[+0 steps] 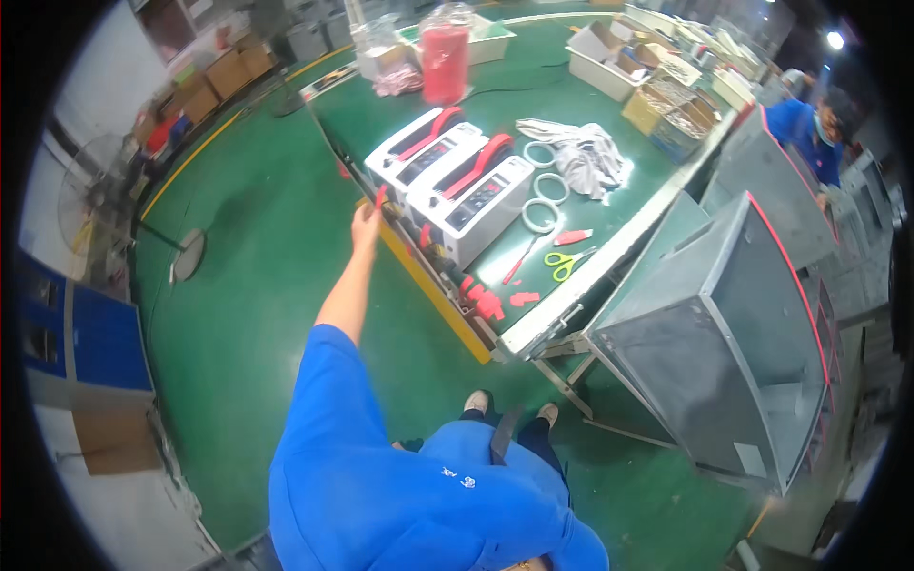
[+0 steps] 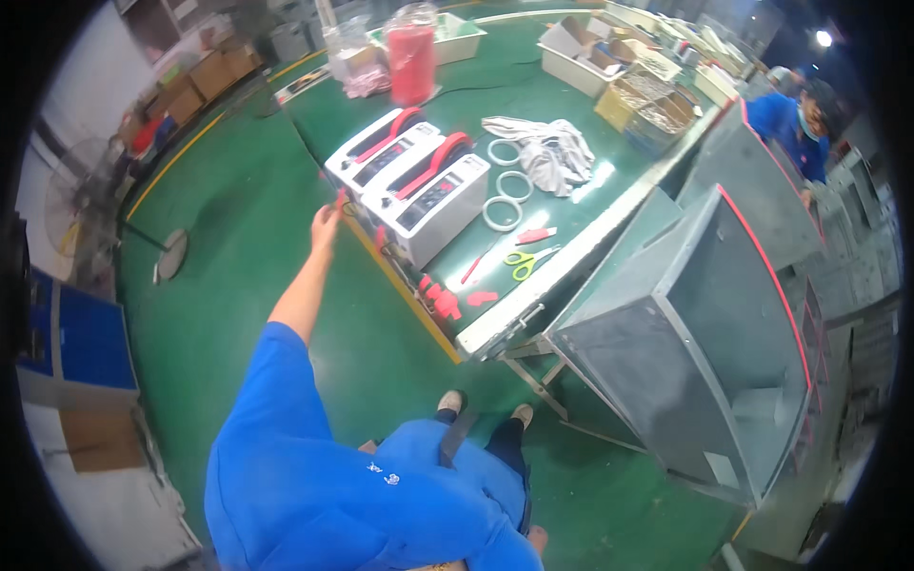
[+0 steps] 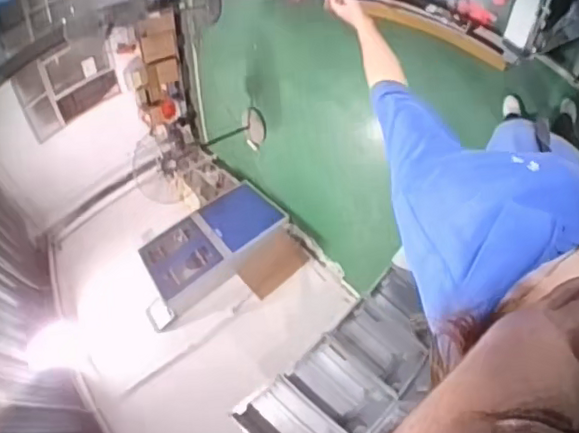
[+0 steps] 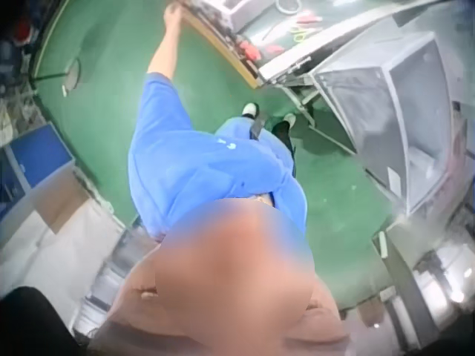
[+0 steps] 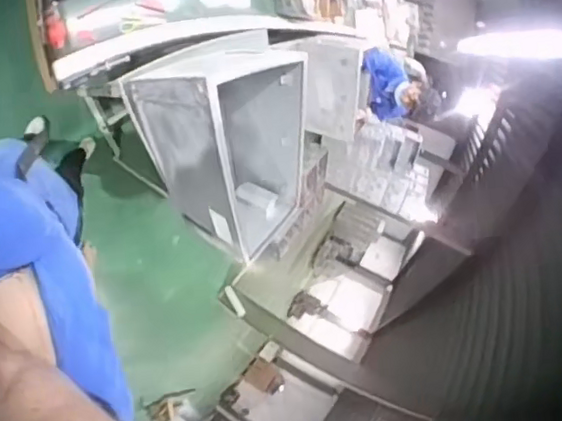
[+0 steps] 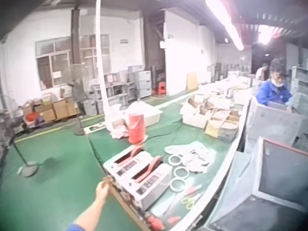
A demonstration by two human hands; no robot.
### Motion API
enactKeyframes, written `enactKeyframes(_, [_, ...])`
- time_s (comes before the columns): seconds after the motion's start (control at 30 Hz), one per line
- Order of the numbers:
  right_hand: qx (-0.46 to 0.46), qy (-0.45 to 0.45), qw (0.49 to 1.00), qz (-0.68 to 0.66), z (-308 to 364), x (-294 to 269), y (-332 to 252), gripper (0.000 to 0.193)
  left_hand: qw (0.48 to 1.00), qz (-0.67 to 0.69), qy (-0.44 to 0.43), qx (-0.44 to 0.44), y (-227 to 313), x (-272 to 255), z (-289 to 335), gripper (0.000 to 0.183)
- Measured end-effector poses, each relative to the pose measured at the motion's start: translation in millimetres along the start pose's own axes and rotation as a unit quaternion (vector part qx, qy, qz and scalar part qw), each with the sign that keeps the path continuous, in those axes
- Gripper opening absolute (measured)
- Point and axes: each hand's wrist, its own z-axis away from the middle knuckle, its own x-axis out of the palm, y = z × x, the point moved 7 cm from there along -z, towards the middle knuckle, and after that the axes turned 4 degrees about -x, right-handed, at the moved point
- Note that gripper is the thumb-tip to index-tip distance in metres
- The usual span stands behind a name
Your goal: The person wipes the interior of a metal cabinet with a cloth, then applies red protective tape along the top edges of the cabinet. They use scissors to cut the tape at the corners and smooth it down with their hands.
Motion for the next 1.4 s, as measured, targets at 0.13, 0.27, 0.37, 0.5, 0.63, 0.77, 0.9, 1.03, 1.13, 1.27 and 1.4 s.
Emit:
enactKeyframes(0.13, [0.000,0.021,1.000,-0.020,5.6,0.7,-6.9,0.033,0.993,-0.041,-0.107,0.015,-1.0,21.7,-24.9,0.067])
enactKeyframes(0.27, [-0.016,0.020,0.999,0.029,-15.1,-11.8,-60.5,0.033,0.995,-0.069,-0.062,0.021,-30.0,-1.0,-51.2,0.058])
enactKeyframes(0.37, [0.036,0.015,0.999,0.015,-24.9,-23.6,-89.4,0.031,0.994,-0.044,-0.049,0.089,-45.7,-14.2,-64.8,0.040])
enactKeyframes(0.5, [-0.032,0.026,0.999,0.015,-51.8,-21.7,-108.7,0.030,0.991,-0.004,-0.128,0.042,-39.3,-32.2,-33.3,0.027])
enactKeyframes(0.63, [-0.128,-0.090,0.979,-0.130,-33.4,-8.6,-211.3,0.039,0.995,-0.035,-0.066,0.068,-70.4,-119.5,19.0,0.022])
enactKeyframes(0.77, [-0.208,-0.277,0.936,-0.068,-1.3,19.3,-195.1,0.052,0.993,0.012,-0.108,-0.040,-79.7,-134.6,112.1,0.024])
enactKeyframes(0.9, [-0.107,-0.325,0.937,0.071,68.2,-40.9,-191.5,0.060,0.986,0.076,-0.113,-0.093,-83.5,-143.2,164.4,0.023])
enactKeyframes(1.03, [0.017,-0.341,0.915,0.214,75.6,-32.1,-171.9,0.057,0.979,0.103,-0.121,-0.129,-92.6,-117.3,186.6,0.022])
enactKeyframes(1.13, [-0.202,-0.266,0.939,0.086,83.3,-89.7,-307.5,0.042,0.971,0.117,-0.160,-0.131,-80.6,-90.3,200.9,0.022])
enactKeyframes(1.27, [-0.589,0.097,0.763,0.247,112.1,-169.6,-456.1,0.025,0.958,0.126,-0.217,-0.136,-57.8,-32.3,220.7,0.022])
enactKeyframes(1.4, [-0.703,-0.014,0.683,-0.198,184.2,-243.7,-538.2,0.017,0.942,0.137,-0.274,-0.135,-41.7,4.9,245.4,0.022])
